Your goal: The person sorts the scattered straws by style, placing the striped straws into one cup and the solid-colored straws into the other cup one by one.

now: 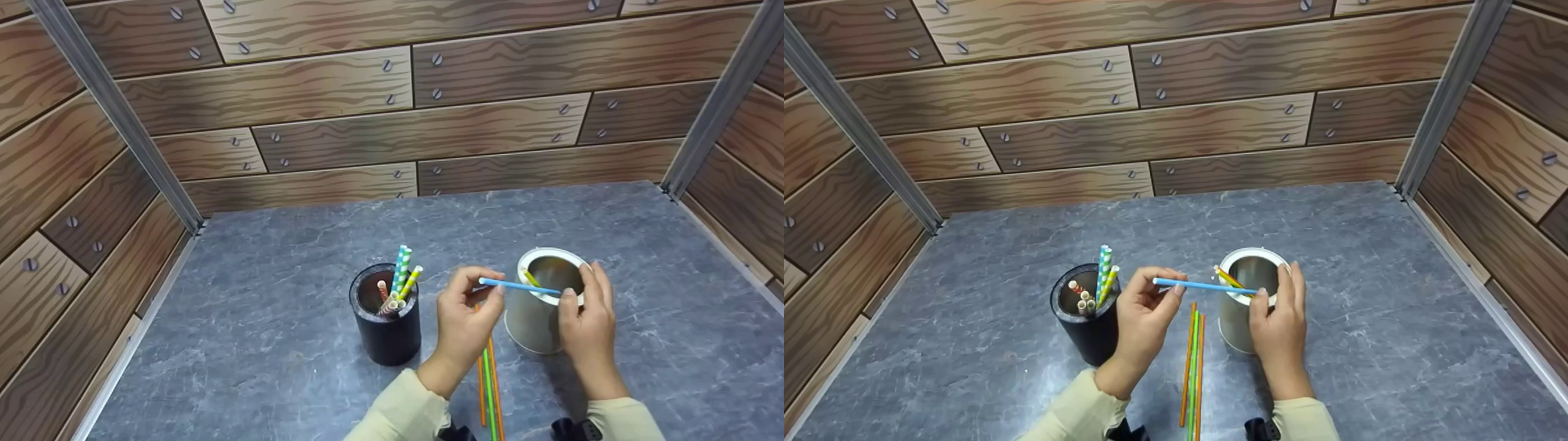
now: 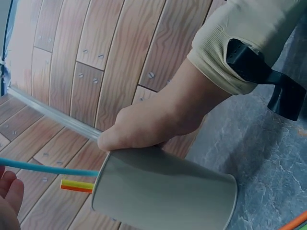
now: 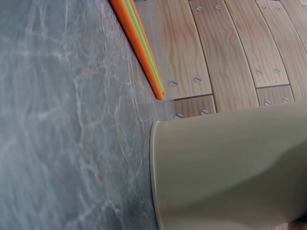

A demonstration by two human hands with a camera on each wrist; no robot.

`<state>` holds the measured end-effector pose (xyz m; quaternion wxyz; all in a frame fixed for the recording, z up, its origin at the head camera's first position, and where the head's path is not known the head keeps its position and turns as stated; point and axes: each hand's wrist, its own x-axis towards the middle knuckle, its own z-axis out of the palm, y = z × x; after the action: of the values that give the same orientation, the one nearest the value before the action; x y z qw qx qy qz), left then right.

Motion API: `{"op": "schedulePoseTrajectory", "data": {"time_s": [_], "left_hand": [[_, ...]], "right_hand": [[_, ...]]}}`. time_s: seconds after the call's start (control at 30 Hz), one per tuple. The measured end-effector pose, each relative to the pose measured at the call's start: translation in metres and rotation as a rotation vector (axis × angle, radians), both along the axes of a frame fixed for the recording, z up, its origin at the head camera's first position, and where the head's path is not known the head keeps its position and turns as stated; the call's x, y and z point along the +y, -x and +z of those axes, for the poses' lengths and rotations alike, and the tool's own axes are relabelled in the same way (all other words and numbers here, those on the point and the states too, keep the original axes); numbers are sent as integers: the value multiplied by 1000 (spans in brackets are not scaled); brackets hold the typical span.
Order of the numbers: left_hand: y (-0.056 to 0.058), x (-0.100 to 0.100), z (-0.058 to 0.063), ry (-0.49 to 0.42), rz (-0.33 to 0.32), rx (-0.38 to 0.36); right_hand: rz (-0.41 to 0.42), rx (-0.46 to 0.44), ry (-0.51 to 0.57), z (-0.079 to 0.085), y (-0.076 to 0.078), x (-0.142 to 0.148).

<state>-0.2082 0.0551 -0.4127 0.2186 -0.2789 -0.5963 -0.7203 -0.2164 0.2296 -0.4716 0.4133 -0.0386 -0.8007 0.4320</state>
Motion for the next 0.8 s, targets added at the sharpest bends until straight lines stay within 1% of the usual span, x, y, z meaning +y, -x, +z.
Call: {"op": "schedulePoseTrajectory", "data": {"time_s": [0.07, 0.17, 0.3, 0.37, 0.57, 0.8], "left_hand": [[0, 1, -1, 13, -2, -3], [0, 3, -1, 42, 7, 11], [1, 6, -1, 76, 34, 33], [2, 8, -2, 78, 35, 28], [4, 9, -7, 94, 7, -1], [6, 12, -12, 121, 12, 4]], "right_hand": [[2, -1, 0, 0, 0, 0], [2, -5, -1, 1, 0, 0], [4, -8, 1, 1, 0, 0], [6, 0, 0, 0, 0, 0], [10, 25, -7, 0, 0, 0], [8, 20, -18, 0, 0, -1]]}}
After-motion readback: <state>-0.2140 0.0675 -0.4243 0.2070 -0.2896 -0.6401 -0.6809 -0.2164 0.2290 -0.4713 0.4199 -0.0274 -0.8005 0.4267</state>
